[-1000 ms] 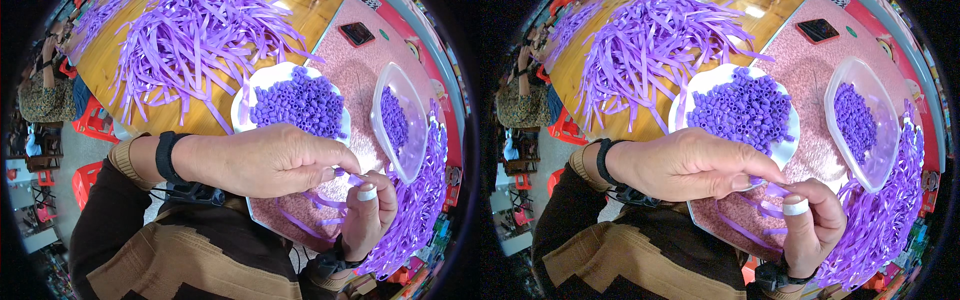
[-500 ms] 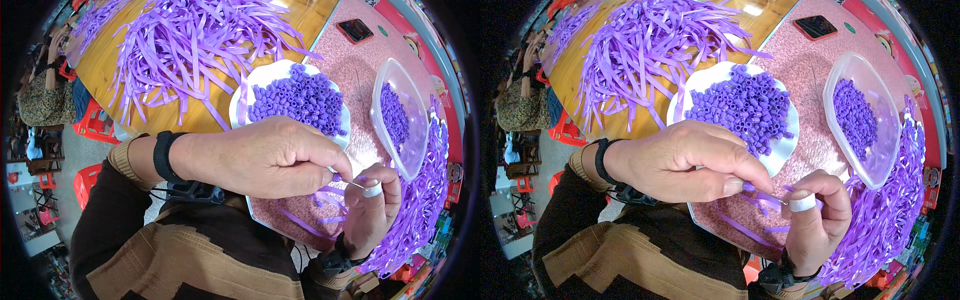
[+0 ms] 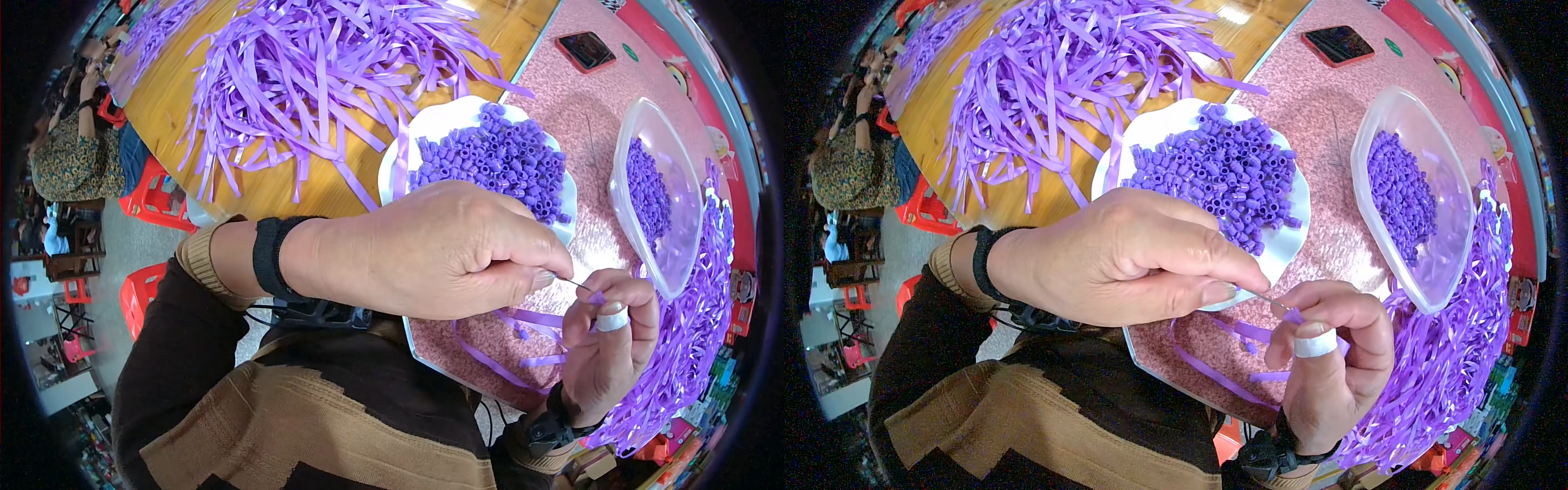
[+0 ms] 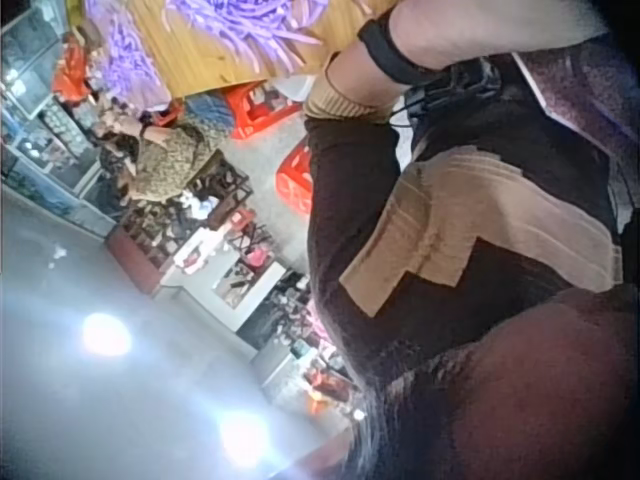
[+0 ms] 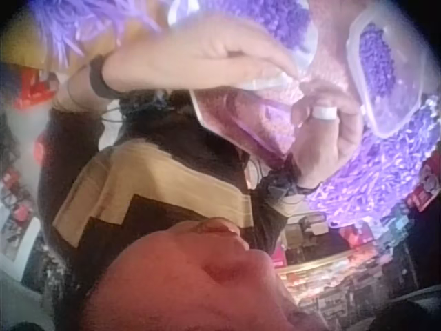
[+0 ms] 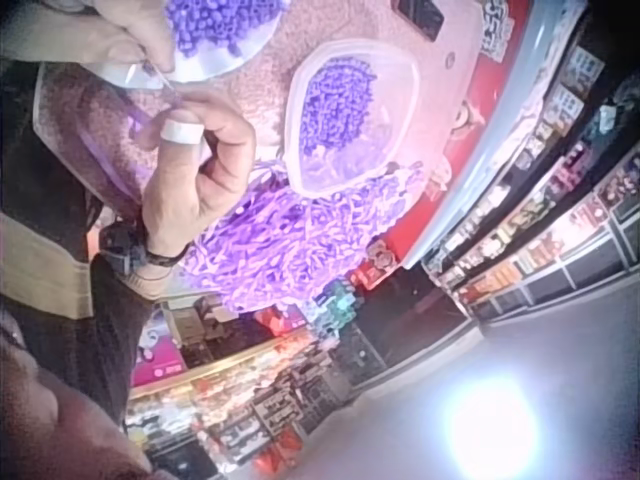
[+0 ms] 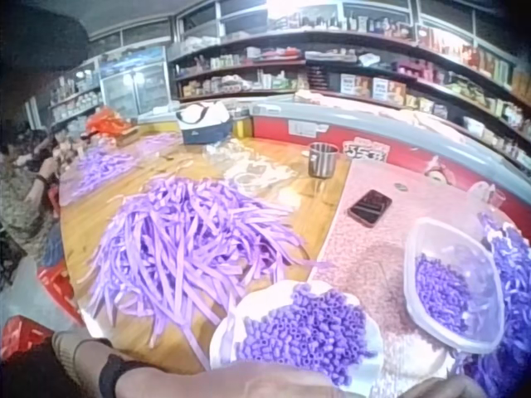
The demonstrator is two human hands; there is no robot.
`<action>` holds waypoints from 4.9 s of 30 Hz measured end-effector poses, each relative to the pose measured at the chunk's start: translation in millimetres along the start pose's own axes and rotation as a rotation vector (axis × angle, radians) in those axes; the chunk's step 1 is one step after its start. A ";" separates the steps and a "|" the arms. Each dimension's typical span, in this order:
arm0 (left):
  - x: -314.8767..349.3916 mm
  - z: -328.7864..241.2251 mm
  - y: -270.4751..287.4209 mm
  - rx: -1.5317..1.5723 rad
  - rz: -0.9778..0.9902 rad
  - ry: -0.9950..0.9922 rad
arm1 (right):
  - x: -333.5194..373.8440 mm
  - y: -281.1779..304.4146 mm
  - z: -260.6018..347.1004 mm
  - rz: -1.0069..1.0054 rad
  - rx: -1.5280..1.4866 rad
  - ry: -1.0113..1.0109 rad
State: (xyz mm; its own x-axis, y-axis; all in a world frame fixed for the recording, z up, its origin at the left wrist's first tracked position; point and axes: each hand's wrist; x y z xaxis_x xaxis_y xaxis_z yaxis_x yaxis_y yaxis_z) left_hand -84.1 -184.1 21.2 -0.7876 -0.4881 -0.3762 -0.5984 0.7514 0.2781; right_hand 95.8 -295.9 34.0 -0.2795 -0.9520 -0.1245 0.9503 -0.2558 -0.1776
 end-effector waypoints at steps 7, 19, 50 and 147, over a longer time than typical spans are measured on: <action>-0.6 -3.1 2.1 -0.010 0.020 0.001 | -0.7 -0.1 2.2 0.004 0.008 -0.017; -0.5 -3.8 4.7 -0.001 0.074 0.049 | 2.7 -3.5 10.6 -0.084 0.044 -0.104; -0.5 -4.7 4.0 0.021 0.101 0.110 | 6.0 8.0 4.2 -0.101 0.218 -0.132; 2.9 -17.2 15.2 -0.607 -0.077 -0.063 | 6.2 -13.5 3.5 -0.058 0.305 -0.137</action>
State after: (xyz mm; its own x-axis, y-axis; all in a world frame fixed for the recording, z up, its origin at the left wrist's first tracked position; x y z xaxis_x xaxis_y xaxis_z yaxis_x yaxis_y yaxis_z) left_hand -98.0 -181.6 39.5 -0.7400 -0.4895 -0.4614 -0.6443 0.3189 0.6951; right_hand 81.7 -298.9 39.1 -0.3332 -0.9428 0.0132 0.9363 -0.3292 0.1219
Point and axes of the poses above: each hand's wrist, its own x-axis away from the middle knuckle, its own y-axis out of the back of the hand, z = x × y, and after that the axes turned 2 degrees about -z, right-handed
